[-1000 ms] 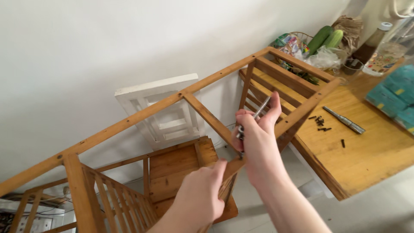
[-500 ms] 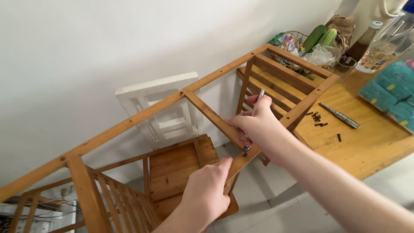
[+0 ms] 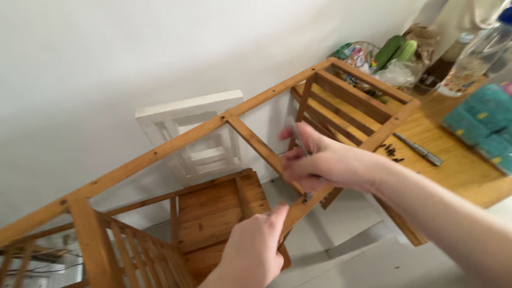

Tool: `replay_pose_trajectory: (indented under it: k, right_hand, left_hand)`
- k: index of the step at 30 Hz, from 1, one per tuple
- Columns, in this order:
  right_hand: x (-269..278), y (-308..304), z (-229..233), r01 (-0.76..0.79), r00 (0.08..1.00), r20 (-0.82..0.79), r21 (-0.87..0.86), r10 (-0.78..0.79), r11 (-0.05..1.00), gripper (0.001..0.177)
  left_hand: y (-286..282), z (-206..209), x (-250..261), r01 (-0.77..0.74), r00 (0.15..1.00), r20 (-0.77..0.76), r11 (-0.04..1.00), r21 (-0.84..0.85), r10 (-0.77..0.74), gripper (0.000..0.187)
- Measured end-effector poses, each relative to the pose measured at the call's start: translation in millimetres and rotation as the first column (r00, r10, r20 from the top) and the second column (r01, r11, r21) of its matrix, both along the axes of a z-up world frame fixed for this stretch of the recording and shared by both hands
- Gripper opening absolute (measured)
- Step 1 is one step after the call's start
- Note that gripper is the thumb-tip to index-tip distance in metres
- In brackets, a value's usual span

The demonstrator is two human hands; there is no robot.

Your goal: The person assembles a wooden chair frame by inserting screws and tightening them with a screwdriver. They work on multiple joints of the frame, securing the pieces together.

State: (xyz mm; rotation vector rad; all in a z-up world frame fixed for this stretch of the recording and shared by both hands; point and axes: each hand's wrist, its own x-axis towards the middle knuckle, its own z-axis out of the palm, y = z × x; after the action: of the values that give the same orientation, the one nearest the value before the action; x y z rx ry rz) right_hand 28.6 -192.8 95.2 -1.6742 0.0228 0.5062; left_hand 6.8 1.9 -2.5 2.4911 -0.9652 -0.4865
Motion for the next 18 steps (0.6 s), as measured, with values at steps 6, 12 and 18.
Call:
replay_pose_trajectory:
  k: [6, 12, 18]
  right_hand:
    - [13.6, 1.5, 17.7, -0.648, 0.762, -0.069, -0.099, 0.644, 0.755, 0.051]
    - [21.6, 3.0, 27.8, -0.420, 0.895, -0.015, -0.369, 0.446, 0.829, 0.045]
    - [4.9, 41.1, 3.5, 0.116, 0.986, 0.145, -0.277, -0.078, 0.954, 0.041]
  left_hand:
    - [6.2, -3.8, 2.4, 0.014, 1.000, 0.018, 0.999, -0.052, -0.013, 0.051]
    - [-2.9, -1.2, 5.9, -0.003, 1.000, -0.031, 0.999, 0.046, 0.004, 0.067]
    - [-5.7, 3.8, 7.3, -0.008, 0.997, -0.080, 0.994, 0.108, 0.017, 0.075]
